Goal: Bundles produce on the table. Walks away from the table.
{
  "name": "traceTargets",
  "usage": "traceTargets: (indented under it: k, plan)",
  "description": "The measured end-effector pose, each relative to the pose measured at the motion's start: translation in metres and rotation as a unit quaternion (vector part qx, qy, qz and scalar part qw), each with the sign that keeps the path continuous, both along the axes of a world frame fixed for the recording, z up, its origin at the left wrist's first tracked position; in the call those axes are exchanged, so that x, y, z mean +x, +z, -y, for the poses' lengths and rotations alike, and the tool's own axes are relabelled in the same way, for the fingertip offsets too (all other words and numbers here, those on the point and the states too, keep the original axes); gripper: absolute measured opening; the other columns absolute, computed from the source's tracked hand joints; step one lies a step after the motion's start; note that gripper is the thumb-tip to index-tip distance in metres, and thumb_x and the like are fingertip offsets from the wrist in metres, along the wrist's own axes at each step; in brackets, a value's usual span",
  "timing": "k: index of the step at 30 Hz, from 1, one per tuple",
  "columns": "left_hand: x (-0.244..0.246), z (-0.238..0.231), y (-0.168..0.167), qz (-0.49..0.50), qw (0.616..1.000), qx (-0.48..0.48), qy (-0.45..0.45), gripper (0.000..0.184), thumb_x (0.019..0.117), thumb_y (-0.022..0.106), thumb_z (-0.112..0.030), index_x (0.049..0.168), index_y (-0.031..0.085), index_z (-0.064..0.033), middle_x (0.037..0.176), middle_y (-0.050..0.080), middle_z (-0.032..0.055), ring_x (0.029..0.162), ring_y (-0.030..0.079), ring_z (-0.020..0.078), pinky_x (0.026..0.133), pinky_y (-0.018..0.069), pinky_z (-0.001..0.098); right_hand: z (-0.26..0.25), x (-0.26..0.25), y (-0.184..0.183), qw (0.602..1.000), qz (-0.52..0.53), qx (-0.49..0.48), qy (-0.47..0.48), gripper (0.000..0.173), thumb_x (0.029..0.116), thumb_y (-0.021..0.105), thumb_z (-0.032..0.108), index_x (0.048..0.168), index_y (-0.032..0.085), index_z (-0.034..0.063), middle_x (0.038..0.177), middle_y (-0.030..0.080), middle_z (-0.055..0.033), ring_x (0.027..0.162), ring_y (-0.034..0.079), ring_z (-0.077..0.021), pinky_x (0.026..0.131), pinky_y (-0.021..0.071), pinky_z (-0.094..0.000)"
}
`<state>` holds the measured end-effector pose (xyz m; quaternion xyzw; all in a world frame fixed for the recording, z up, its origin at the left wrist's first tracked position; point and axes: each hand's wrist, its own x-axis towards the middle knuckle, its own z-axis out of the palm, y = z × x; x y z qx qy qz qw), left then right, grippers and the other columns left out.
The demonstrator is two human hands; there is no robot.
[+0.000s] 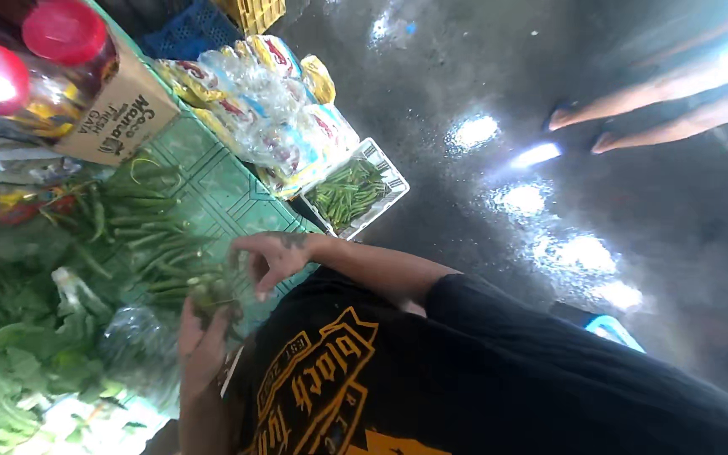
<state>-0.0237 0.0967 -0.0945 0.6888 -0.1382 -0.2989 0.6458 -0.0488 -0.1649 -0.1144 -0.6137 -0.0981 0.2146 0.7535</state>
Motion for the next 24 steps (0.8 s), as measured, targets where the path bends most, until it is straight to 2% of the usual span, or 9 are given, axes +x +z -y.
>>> traceTargets:
  k: [2, 4, 6, 10, 12, 15, 17, 20, 24]
  plan:
    - [-0.002, -0.004, -0.009, -0.101, 0.979, -0.152, 0.091, 0.036, 0.0963, 0.072, -0.029, 0.128, 0.059, -0.0161, 0.104, 0.072, 0.0065, 0.083, 0.072, 0.0205, 0.073, 0.0638, 0.0401, -0.008, -0.017, -0.013, 0.952, -0.054, 0.291, -0.079, 0.037, 0.0868, 0.075, 0.017, 0.117, 0.057, 0.0074, 0.079, 0.070, -0.0043, 0.074, 0.072, -0.0168, 0.079, 0.0620, -0.0406]
    - [-0.004, 0.001, -0.006, -0.144, 0.953, -0.234, 0.128, 0.032, 0.0933, 0.075, -0.031, 0.120, 0.066, -0.0159, 0.103, 0.072, 0.0080, 0.086, 0.072, 0.0218, 0.076, 0.0635, 0.0406, -0.029, -0.025, -0.010, 0.859, -0.088, 0.488, -0.127, 0.058, 0.0933, 0.072, 0.027, 0.143, 0.044, 0.0183, 0.119, 0.073, -0.0148, 0.112, 0.070, -0.0332, 0.103, 0.0538, -0.0511]
    - [-0.003, 0.015, 0.005, -0.086, 0.965, -0.222, 0.109, 0.033, 0.0944, 0.074, -0.028, 0.123, 0.063, -0.0164, 0.104, 0.070, 0.0059, 0.087, 0.070, 0.0195, 0.077, 0.0623, 0.0372, -0.043, -0.020, -0.003, 0.827, -0.088, 0.534, -0.150, 0.085, 0.0942, 0.073, 0.032, 0.159, 0.018, 0.0244, 0.151, 0.051, -0.0222, 0.134, 0.056, -0.0422, 0.112, 0.0464, -0.0543]
    - [-0.004, 0.037, 0.041, 0.207, 0.973, 0.103, -0.010, 0.054, 0.0948, 0.071, -0.018, 0.136, 0.046, 0.0065, 0.115, 0.068, 0.0040, 0.099, 0.068, 0.0062, 0.087, 0.0612, 0.0269, -0.038, -0.003, 0.025, 0.928, -0.013, 0.331, -0.169, 0.109, 0.0757, 0.086, 0.024, 0.158, 0.016, 0.0064, 0.137, 0.062, -0.0213, 0.117, 0.067, -0.0299, 0.101, 0.0559, -0.0444]
    - [-0.002, 0.043, 0.050, 0.278, 0.934, 0.216, -0.060, 0.054, 0.0934, 0.067, -0.017, 0.138, 0.049, 0.0089, 0.122, 0.067, 0.0103, 0.107, 0.067, 0.0066, 0.092, 0.0588, 0.0279, -0.029, 0.002, 0.037, 0.968, 0.049, 0.191, -0.158, 0.095, 0.0738, 0.087, 0.008, 0.152, 0.033, -0.0012, 0.125, 0.069, -0.0186, 0.111, 0.069, -0.0248, 0.100, 0.0559, -0.0405]
    - [-0.001, 0.048, 0.061, 0.321, 0.870, 0.360, -0.100, 0.051, 0.0903, 0.065, -0.017, 0.136, 0.056, 0.0042, 0.117, 0.069, 0.0177, 0.101, 0.069, 0.0228, 0.087, 0.0590, 0.0449, -0.014, 0.003, 0.041, 0.978, 0.111, 0.009, -0.175, 0.073, 0.0745, 0.087, 0.006, 0.139, 0.051, 0.0006, 0.109, 0.071, -0.0134, 0.104, 0.069, -0.0215, 0.097, 0.0565, -0.0414]
    - [-0.004, 0.052, 0.070, 0.319, 0.846, 0.412, -0.111, 0.045, 0.0913, 0.070, -0.020, 0.130, 0.062, 0.0021, 0.110, 0.071, 0.0179, 0.095, 0.072, 0.0281, 0.083, 0.0600, 0.0501, -0.009, -0.002, 0.042, 0.972, 0.128, -0.035, -0.192, 0.068, 0.0709, 0.085, -0.002, 0.133, 0.056, 0.0013, 0.112, 0.069, -0.0144, 0.102, 0.069, -0.0231, 0.093, 0.0588, -0.0426]
    - [0.000, 0.055, 0.070, 0.286, 0.837, 0.447, -0.131, 0.046, 0.0943, 0.071, -0.025, 0.133, 0.062, -0.0017, 0.113, 0.072, 0.0169, 0.097, 0.072, 0.0292, 0.087, 0.0595, 0.0517, 0.001, -0.002, 0.035, 0.967, 0.140, -0.049, -0.207, 0.072, 0.0696, 0.083, 0.011, 0.136, 0.056, 0.0053, 0.134, 0.058, -0.0142, 0.113, 0.063, -0.0247, 0.093, 0.0579, -0.0422]
    - [0.004, 0.050, 0.061, 0.278, 0.875, 0.378, -0.120, 0.046, 0.0927, 0.072, -0.024, 0.132, 0.062, -0.0038, 0.112, 0.072, 0.0126, 0.097, 0.071, 0.0213, 0.087, 0.0603, 0.0444, 0.018, -0.001, 0.025, 0.967, 0.170, 0.009, -0.191, 0.064, 0.0778, 0.074, 0.019, 0.136, 0.051, 0.0020, 0.133, 0.060, -0.0121, 0.111, 0.065, -0.0205, 0.089, 0.0593, -0.0389]
